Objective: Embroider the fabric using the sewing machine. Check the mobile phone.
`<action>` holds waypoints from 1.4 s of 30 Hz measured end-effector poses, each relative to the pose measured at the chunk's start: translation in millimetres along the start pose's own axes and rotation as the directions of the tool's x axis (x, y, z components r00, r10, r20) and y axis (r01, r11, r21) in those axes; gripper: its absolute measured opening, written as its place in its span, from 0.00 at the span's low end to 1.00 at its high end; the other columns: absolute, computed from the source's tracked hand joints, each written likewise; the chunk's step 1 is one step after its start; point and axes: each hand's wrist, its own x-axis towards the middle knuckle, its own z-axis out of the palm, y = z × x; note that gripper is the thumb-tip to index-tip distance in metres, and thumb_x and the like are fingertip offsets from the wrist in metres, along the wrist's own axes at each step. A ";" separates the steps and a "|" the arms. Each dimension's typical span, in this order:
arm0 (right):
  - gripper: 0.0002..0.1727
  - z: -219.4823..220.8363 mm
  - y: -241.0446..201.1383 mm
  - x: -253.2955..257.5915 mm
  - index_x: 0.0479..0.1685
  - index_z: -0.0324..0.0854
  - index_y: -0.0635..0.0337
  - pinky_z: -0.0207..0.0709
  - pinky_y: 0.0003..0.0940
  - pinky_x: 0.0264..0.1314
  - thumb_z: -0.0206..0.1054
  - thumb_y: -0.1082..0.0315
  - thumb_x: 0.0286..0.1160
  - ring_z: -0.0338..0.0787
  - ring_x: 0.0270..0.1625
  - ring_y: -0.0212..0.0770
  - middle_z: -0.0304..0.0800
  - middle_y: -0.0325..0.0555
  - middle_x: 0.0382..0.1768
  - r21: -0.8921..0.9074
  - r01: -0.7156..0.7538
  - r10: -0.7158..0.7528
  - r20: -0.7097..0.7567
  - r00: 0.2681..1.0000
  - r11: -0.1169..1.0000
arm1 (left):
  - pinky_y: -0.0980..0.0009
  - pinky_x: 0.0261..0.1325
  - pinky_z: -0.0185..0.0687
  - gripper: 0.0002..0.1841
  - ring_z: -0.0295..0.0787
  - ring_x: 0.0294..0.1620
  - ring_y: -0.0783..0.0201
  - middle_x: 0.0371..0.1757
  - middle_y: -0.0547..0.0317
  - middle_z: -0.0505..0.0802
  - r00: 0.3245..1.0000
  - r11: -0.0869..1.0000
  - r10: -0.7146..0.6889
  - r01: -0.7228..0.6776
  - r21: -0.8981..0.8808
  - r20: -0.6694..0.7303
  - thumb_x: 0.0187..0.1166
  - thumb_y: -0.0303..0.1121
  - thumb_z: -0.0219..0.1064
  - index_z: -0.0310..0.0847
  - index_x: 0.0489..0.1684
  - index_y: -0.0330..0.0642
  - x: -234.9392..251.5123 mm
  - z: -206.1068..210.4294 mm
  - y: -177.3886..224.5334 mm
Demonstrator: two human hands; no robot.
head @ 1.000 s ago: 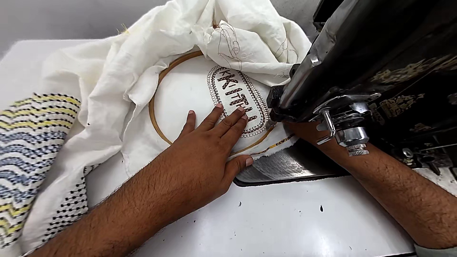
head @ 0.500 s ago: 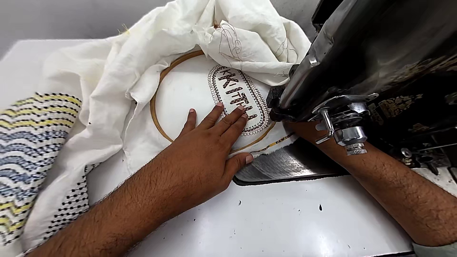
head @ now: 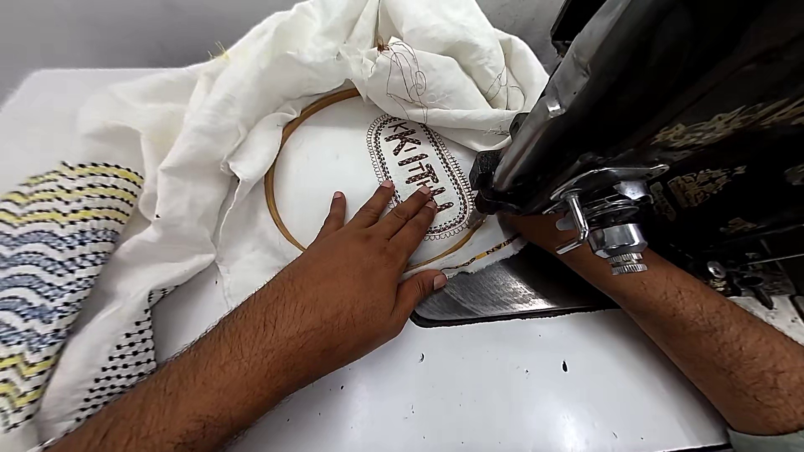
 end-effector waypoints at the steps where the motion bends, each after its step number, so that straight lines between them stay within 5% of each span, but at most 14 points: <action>1: 0.26 -0.3 0.2 -0.5 0.69 0.82 0.42 0.61 0.45 0.84 0.67 0.43 0.75 0.73 0.79 0.40 0.82 0.40 0.70 -0.016 0.002 -0.002 0.009 1.000 1.000 | 0.25 0.85 0.47 0.41 0.53 0.95 0.49 0.94 0.64 0.65 1.000 1.000 -0.001 0.001 0.007 0.005 0.86 0.67 0.36 0.60 0.94 0.53 0.1 -0.1 0.4; 9: 0.27 -0.4 2.3 -0.9 0.70 0.81 0.40 0.59 0.47 0.85 0.69 0.43 0.73 0.71 0.81 0.42 0.80 0.41 0.72 -0.031 -0.005 0.006 0.030 1.000 0.999 | 0.26 0.87 0.46 0.41 0.52 0.95 0.49 0.94 0.64 0.65 1.000 1.000 -0.005 0.005 0.013 0.025 0.86 0.67 0.36 0.59 0.94 0.53 0.3 -0.9 1.7; 14: 0.25 3.8 0.8 2.6 0.65 0.84 0.43 0.66 0.44 0.77 0.70 0.44 0.72 0.76 0.74 0.41 0.84 0.43 0.65 -0.001 -0.037 0.037 -0.010 0.999 0.999 | 0.25 0.86 0.45 0.41 0.53 0.95 0.49 0.94 0.64 0.65 1.000 1.000 -0.001 0.001 0.001 0.003 0.86 0.67 0.37 0.60 0.93 0.52 1.9 1.4 0.8; 19: 0.21 3.0 3.2 6.9 0.60 0.84 0.40 0.73 0.35 0.68 0.70 0.43 0.73 0.81 0.65 0.31 0.86 0.35 0.57 0.102 -0.108 0.111 -0.024 0.994 0.989 | 0.25 0.86 0.45 0.41 0.53 0.95 0.49 0.93 0.63 0.66 1.000 1.000 0.007 -0.007 -0.006 -0.012 0.86 0.67 0.37 0.62 0.93 0.52 3.8 3.3 2.1; 29: 0.19 2.8 3.8 8.7 0.56 0.85 0.40 0.74 0.35 0.62 0.71 0.44 0.72 0.82 0.60 0.30 0.86 0.33 0.52 0.149 -0.120 0.128 -0.049 0.991 0.982 | 0.25 0.86 0.44 0.40 0.53 0.95 0.49 0.93 0.63 0.67 1.000 1.000 0.014 -0.015 -0.009 -0.020 0.87 0.66 0.37 0.63 0.92 0.51 4.9 3.8 1.2; 42: 0.24 7.5 0.7 6.9 0.63 0.82 0.44 0.73 0.33 0.69 0.70 0.44 0.74 0.80 0.66 0.30 0.85 0.36 0.58 0.184 -0.168 0.180 -0.048 0.983 0.968 | 0.25 0.87 0.43 0.41 0.53 0.95 0.50 0.93 0.64 0.65 1.000 1.000 -0.002 0.002 -0.005 -0.008 0.86 0.67 0.37 0.61 0.93 0.52 5.2 3.0 0.9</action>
